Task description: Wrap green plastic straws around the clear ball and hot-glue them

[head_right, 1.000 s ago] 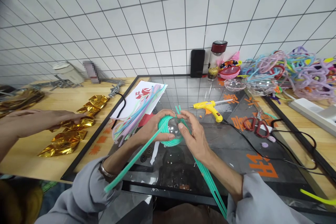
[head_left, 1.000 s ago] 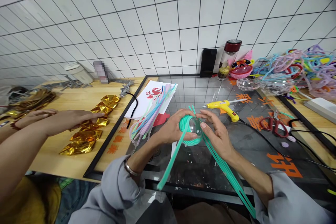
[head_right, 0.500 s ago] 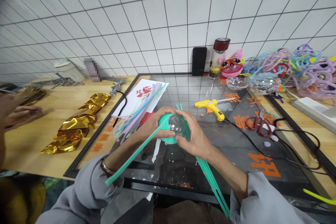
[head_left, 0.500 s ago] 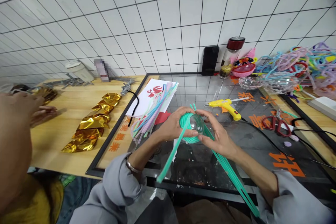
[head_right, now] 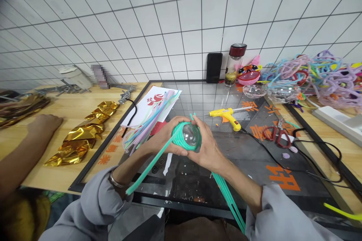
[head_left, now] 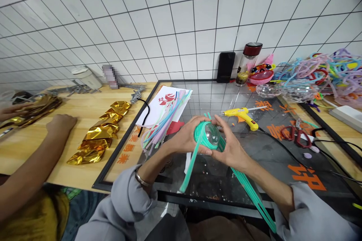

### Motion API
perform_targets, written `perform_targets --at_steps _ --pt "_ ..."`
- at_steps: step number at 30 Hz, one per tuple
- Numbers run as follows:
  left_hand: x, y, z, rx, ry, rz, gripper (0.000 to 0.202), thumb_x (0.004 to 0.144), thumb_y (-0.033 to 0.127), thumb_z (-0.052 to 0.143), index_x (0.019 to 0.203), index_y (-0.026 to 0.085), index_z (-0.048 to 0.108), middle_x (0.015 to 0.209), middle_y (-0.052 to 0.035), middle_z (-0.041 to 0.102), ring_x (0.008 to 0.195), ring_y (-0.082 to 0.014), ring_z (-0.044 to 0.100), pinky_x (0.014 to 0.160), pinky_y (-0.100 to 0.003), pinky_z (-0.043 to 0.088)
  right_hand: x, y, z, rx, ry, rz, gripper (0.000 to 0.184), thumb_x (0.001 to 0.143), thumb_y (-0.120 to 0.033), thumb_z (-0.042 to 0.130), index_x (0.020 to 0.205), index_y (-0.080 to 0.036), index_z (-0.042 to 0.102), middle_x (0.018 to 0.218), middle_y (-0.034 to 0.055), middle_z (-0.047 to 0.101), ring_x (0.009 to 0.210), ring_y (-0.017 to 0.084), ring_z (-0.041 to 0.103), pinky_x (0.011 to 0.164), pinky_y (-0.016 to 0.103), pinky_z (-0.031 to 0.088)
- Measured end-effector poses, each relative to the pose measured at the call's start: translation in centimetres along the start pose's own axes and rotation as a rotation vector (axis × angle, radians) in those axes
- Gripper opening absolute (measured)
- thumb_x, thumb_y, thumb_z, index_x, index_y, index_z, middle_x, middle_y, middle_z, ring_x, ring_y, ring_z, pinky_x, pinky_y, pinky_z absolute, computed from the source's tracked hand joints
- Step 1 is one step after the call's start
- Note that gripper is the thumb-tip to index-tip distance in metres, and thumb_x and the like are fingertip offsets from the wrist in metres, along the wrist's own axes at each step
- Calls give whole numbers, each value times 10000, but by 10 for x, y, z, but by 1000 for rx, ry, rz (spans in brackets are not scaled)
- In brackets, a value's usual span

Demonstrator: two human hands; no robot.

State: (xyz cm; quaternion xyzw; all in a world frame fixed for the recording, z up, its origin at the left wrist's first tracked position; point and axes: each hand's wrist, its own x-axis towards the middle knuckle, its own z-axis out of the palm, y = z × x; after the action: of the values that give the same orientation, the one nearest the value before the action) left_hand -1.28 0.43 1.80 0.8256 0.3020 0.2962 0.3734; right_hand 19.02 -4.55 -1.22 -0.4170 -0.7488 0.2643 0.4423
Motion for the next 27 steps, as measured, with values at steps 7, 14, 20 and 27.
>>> perform_targets --at_steps 7,14,20,27 --pt "1 -4 -4 -17 -49 45 1017 537 574 900 1391 243 459 1381 -140 509 1298 -358 505 1120 -544 407 -2 -3 2 27 18 36 976 749 -331 741 1562 -265 206 1442 149 492 1340 348 487 1111 586 417" --pt "1 2 -6 -7 -39 40 894 559 488 915 1320 233 522 1320 -122 565 1259 -334 535 1091 -499 432 -2 -2 4 40 30 33 989 751 -330 751 1568 -284 196 1447 143 495 1331 347 499 1094 589 434" --pt "1 0 -1 -15 21 22 755 595 412 895 1243 224 555 1302 -116 577 1220 -319 567 1089 -491 434 -2 -1 4 52 15 31 994 773 -398 769 1576 -281 195 1492 162 463 1382 360 456 1109 609 412" --pt "1 3 -2 -21 47 -19 701 616 349 868 1224 217 546 1268 -106 584 1179 -297 581 1060 -462 452 -4 -8 -2 109 -35 52 860 861 -508 672 1566 -307 222 1543 140 425 1416 328 433 1132 588 391"
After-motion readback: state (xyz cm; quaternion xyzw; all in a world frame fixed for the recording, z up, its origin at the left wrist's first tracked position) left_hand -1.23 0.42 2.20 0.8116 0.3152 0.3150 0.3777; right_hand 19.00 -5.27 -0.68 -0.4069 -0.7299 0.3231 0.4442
